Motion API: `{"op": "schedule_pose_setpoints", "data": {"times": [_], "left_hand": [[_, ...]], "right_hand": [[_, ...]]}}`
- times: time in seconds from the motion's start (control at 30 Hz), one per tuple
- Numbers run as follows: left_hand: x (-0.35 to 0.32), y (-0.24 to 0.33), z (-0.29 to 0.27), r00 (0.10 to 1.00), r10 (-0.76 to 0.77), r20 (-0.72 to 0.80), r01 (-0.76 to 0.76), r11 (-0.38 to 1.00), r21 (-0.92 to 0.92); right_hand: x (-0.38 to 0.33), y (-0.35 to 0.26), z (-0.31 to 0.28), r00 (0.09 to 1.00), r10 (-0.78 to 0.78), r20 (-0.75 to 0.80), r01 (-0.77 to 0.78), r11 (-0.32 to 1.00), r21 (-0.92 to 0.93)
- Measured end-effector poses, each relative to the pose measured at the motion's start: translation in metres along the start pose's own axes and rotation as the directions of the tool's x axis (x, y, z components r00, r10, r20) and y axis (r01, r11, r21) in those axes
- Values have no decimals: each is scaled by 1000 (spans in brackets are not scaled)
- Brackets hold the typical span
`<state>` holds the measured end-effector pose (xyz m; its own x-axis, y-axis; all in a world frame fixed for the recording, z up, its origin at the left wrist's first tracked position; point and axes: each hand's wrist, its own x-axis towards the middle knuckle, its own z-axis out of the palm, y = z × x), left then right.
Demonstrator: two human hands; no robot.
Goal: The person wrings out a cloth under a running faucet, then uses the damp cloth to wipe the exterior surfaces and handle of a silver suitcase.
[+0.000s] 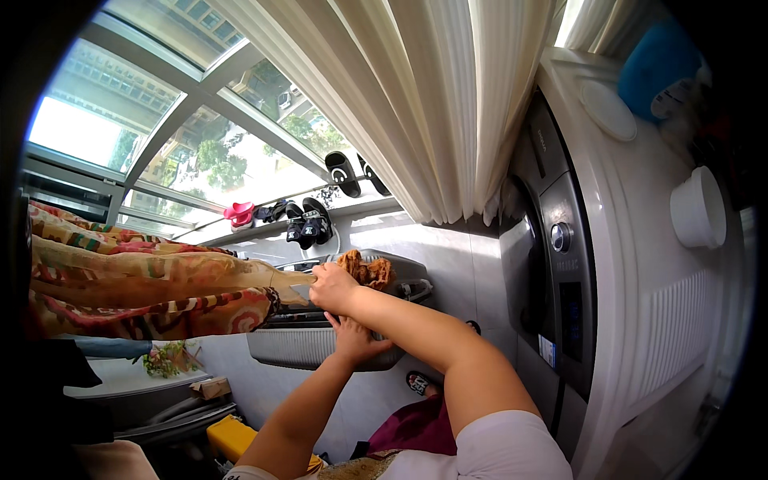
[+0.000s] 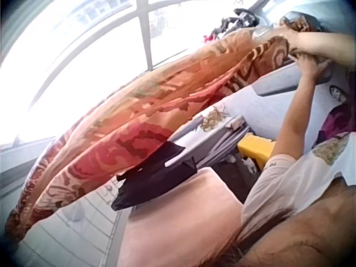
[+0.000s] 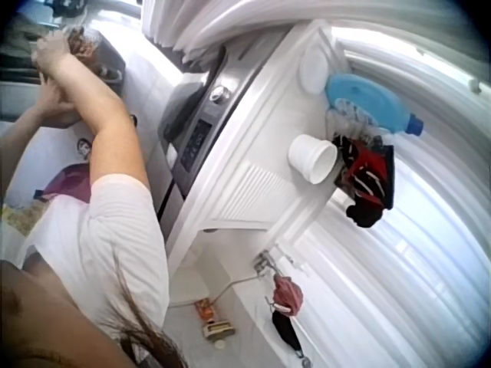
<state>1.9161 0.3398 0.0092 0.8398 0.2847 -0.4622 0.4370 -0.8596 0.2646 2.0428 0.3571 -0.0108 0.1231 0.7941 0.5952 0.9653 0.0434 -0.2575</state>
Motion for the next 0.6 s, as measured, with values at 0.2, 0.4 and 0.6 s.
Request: {"op": "schedule_pose_setpoints", "data": {"times": [0.2,0.4,0.6], "left_hand": [[-4,-5,11,995,11,-102,5,987,161],[14,-9,34,945,202,-257,-201,979,32],[-8,10,-1,986,7,-167,7,996,84]], "right_hand": [[33,9,22,937,294,186,-279,955,-101],[35,5,58,931,244,273,-257,966,13],[1,20,-39,860,335,385,-309,942,-130]]}}
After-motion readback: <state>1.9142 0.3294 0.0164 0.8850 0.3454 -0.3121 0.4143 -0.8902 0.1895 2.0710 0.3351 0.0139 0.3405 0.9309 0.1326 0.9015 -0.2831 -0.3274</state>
